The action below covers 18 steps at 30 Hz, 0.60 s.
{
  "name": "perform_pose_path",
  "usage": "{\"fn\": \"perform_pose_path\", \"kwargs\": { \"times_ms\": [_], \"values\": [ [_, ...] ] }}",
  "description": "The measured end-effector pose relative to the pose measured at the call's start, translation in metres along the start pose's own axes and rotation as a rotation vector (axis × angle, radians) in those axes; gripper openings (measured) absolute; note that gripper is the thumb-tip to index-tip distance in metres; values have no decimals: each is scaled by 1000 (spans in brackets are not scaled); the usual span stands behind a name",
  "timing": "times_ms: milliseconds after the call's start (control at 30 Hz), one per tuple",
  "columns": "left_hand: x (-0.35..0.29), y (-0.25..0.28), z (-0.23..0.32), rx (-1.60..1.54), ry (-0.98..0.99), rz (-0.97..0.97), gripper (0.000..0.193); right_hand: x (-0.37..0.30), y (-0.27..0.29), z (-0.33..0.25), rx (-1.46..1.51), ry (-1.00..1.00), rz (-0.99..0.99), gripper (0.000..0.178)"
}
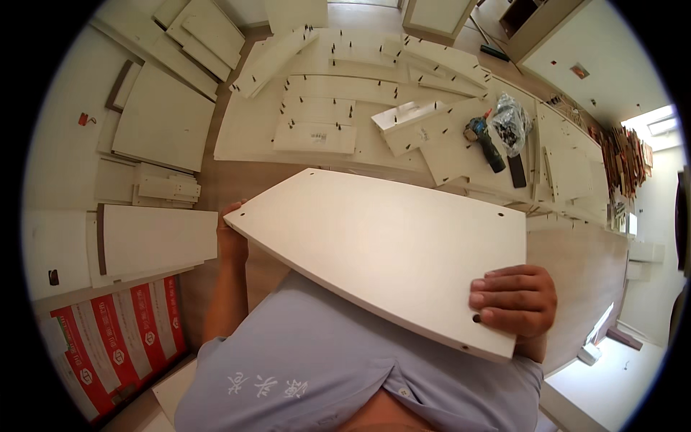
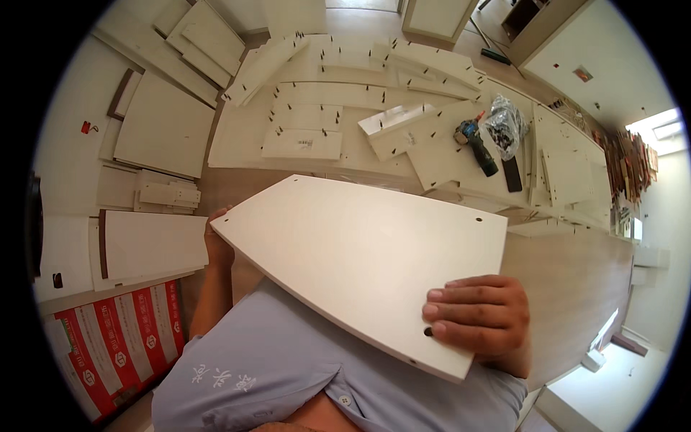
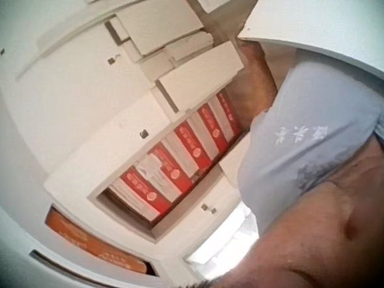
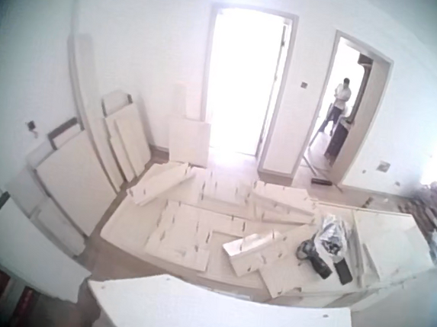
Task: The person picks up several white wooden panels and places them onto a partially assembled cabinet frame, aligning them with pre-installed dowels.
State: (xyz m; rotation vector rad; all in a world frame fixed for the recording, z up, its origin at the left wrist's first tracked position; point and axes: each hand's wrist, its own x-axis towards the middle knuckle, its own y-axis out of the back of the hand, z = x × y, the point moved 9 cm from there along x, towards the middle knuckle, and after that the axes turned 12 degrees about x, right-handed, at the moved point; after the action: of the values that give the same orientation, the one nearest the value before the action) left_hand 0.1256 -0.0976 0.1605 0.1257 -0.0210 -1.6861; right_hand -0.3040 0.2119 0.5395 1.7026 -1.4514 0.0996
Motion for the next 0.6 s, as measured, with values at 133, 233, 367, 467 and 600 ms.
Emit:
{"fn": "perform_pose_path", "kwargs": {
  "times_ms": [133, 233, 367, 467, 600],
  "values": [
    [0, -39, 31, 84, -137, 53, 17, -3, 45, 14, -5, 75, -125, 11],
    [8, -50, 44, 114, -185, 56, 18, -3, 66, 20, 30, 106, -147, 11],
    [33, -65, 64, 168, -210, 47, 18, -11, 86, 23, 10, 117, -141, 15],
    [71, -80, 90, 96, -309, -43, 18, -14, 101, 25, 7, 99, -40, 17],
    [119, -87, 97, -148, -496, -225, 31, 1, 90, 15, -30, 118, -25, 15]
  ]
}}
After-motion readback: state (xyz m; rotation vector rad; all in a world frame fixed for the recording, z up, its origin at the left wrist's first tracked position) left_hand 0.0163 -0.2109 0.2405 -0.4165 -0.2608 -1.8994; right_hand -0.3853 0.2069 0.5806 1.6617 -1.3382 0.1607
